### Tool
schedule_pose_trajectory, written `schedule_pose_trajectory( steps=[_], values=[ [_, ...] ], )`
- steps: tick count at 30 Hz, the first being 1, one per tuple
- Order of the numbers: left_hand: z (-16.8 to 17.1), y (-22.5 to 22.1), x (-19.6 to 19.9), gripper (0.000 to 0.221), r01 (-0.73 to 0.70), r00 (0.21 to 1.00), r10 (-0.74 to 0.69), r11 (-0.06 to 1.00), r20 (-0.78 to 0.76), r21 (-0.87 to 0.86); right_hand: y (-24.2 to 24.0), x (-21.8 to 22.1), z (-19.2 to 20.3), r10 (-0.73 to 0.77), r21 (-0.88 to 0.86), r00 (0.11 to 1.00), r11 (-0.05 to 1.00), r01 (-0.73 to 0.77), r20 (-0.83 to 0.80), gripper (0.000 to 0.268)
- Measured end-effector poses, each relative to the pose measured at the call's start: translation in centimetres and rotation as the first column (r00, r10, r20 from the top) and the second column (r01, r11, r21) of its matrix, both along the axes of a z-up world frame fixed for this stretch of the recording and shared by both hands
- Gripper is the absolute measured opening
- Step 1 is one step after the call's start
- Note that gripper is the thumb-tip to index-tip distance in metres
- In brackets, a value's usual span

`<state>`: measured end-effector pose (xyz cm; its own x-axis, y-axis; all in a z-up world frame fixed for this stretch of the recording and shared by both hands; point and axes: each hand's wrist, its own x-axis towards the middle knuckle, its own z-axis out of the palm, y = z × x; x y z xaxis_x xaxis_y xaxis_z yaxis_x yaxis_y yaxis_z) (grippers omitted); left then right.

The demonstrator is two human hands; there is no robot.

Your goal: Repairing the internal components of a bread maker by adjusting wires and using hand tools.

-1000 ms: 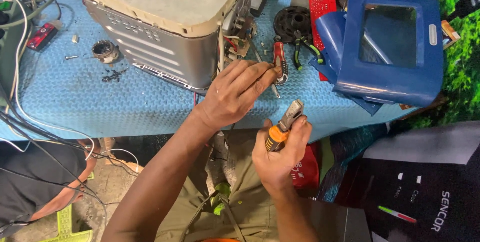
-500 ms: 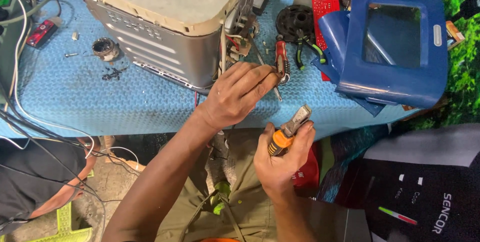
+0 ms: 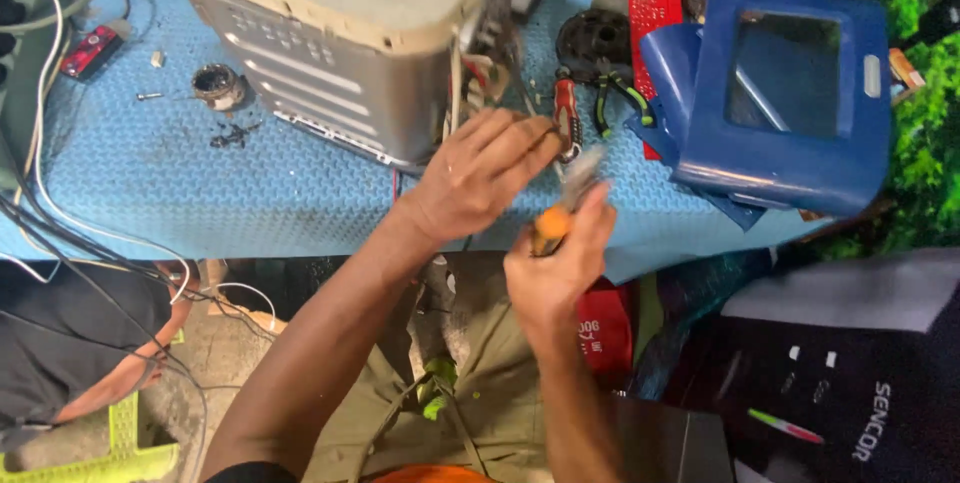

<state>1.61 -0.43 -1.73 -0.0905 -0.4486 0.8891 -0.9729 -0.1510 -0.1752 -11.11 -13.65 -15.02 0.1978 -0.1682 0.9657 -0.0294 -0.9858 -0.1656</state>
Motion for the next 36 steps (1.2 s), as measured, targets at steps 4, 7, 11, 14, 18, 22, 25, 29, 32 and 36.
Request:
schedule_pose_trajectory(
  steps=[4, 7, 11, 14, 18, 22, 25, 29, 32, 36],
  values=[
    [2.3, 0.4, 1.2, 0.024, -0.054, 0.998, 0.052, 0.996, 0.031, 0.073, 1.9, 0.0, 6.7, 0.276, 0.442, 0.959, 0.869, -0.222, -0.061, 0.075],
    [2.0, 0.0, -0.2, 0.016, -0.039, 0.999, 0.036, 0.997, 0.040, 0.073, 1.7, -2.0, 6.2, 0.203, 0.383, 0.977, 0.909, -0.166, -0.060, 0.080],
    [1.2, 0.0, -0.8, 0.017, 0.008, 1.000, -0.009, 0.998, 0.019, 0.065, 1.8, -2.1, 4.9, 0.236, 0.444, 0.971, 0.874, -0.198, -0.033, 0.084],
    [-0.1, 0.5, -2.5, 0.020, 0.058, 0.998, -0.056, 0.994, -0.021, 0.097, 1.3, -2.3, 2.6, 0.513, 0.636, 0.829, 0.567, -0.523, 0.224, 0.094],
    [-0.1, 3.4, -5.9, 0.029, -0.016, 0.999, 0.012, 0.992, 0.036, 0.124, 1.6, -3.7, 0.7, 0.533, 0.714, 0.808, 0.461, -0.526, 0.251, 0.079],
    [-2.2, 6.2, -6.9, 0.014, -0.078, 0.968, 0.055, 0.993, -0.247, -0.084, 1.5, -4.8, -0.8, 0.695, 0.894, 0.702, 0.206, -0.398, 0.152, 0.071],
    [-0.1, 6.9, -6.9, 0.022, -0.246, 0.876, 0.074, 0.918, -0.477, -0.310, 0.7, -4.1, 0.8, 0.767, 0.910, 0.621, 0.129, -0.395, 0.160, 0.067],
    [2.0, 8.6, -4.7, 0.027, -0.514, 0.580, -0.089, 0.732, -0.810, -0.448, -1.2, -1.3, 7.5, 0.558, 0.663, 0.786, 0.698, -0.271, -0.265, 0.071],
    [2.1, 10.0, -3.0, 0.022, -0.550, 0.505, -0.268, 0.632, -0.820, -0.545, -2.9, 1.1, 13.4, 0.441, 0.683, 0.724, 0.728, 0.057, -0.530, 0.080],
    [0.1, 11.7, -1.1, 0.022, -0.595, 0.353, -0.450, 0.569, -0.820, -0.568, -5.5, 4.9, 13.7, 0.244, 0.424, 0.747, 0.904, 0.055, -0.619, 0.075]
  ],
)
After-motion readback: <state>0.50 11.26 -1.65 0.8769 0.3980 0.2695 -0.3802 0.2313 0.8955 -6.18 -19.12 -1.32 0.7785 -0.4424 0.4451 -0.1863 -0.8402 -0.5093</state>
